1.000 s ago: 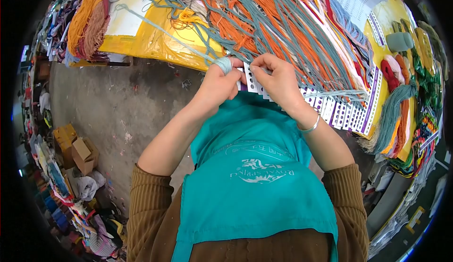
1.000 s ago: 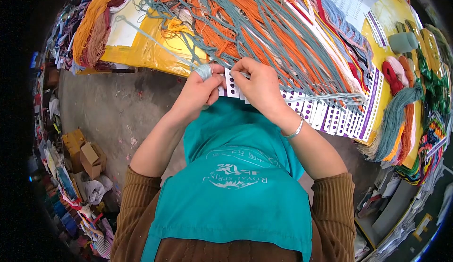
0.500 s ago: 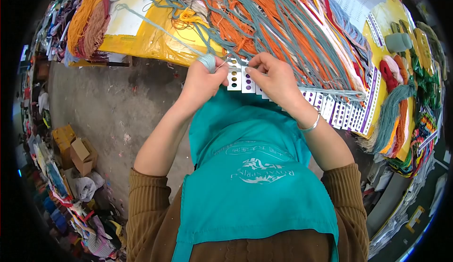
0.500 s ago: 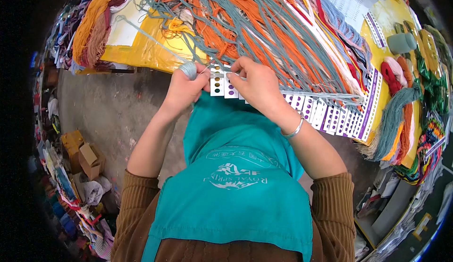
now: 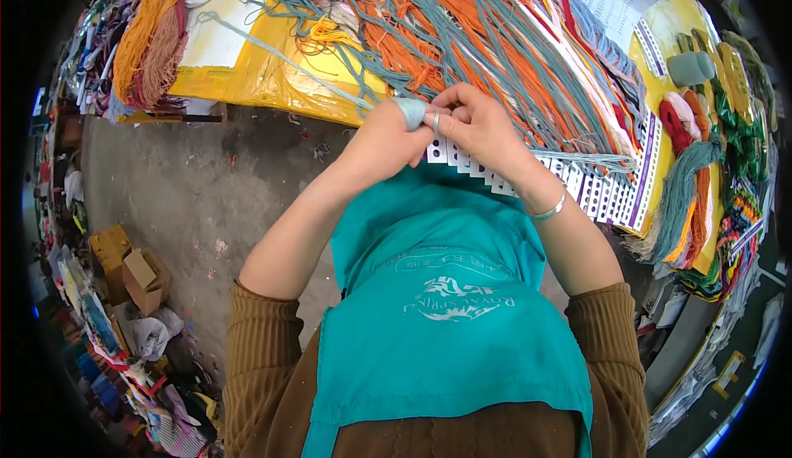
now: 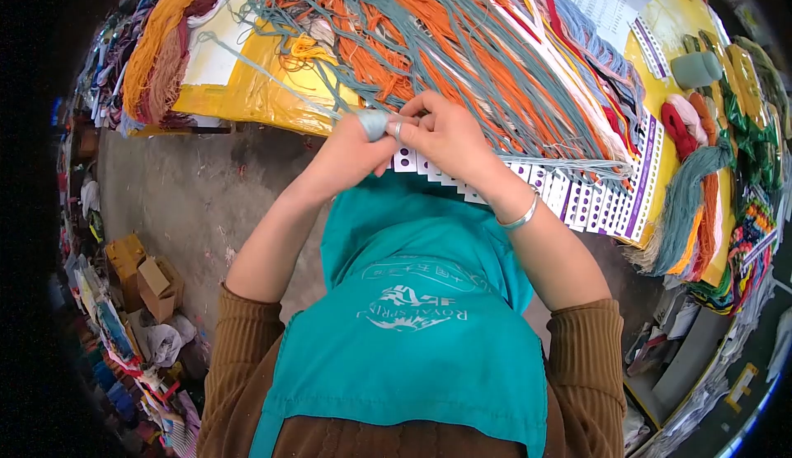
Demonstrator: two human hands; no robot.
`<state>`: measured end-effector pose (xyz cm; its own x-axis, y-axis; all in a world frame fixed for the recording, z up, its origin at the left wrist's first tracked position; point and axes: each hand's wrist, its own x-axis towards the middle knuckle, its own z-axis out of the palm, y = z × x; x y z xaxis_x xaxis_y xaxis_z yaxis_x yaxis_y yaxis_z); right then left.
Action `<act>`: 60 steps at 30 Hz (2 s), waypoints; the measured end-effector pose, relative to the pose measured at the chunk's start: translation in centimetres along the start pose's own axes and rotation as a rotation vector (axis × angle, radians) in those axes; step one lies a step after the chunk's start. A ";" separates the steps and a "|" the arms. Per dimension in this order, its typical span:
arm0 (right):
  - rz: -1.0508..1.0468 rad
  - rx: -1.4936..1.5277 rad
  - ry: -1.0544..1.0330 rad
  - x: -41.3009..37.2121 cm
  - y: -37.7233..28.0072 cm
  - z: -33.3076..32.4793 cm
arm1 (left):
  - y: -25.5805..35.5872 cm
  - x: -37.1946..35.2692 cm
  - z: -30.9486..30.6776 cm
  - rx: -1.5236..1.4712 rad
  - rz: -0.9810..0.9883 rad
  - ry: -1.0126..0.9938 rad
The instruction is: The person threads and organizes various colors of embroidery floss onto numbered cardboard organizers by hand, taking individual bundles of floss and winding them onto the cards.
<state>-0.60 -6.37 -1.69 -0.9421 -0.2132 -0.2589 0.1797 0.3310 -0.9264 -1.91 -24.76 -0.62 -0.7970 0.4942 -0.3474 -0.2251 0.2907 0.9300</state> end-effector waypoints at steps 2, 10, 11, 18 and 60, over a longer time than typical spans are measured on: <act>0.005 0.045 -0.032 0.0 0.1 -0.2 | -0.6 0.7 -0.3 0.139 0.131 -0.018; 0.052 -0.237 -0.039 -0.3 -1.7 -0.4 | -0.9 0.4 -12.7 -1.017 -0.252 -0.120; 0.076 -0.238 -0.047 -0.3 -1.9 -0.6 | 0.5 0.0 -14.7 -0.968 -0.267 0.183; 0.103 -0.241 -0.048 -0.5 -2.0 -0.5 | 0.6 1.7 -28.3 -1.173 0.204 0.557; -0.050 0.733 0.181 -3.9 -4.1 5.3 | 0.4 -3.1 1.5 -0.823 0.195 -0.017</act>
<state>3.82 -11.79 1.68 -0.9745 -0.0364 -0.2213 0.2181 -0.3843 -0.8971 1.27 -24.97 0.70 -0.8567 0.4879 -0.1675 -0.4262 -0.4868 0.7625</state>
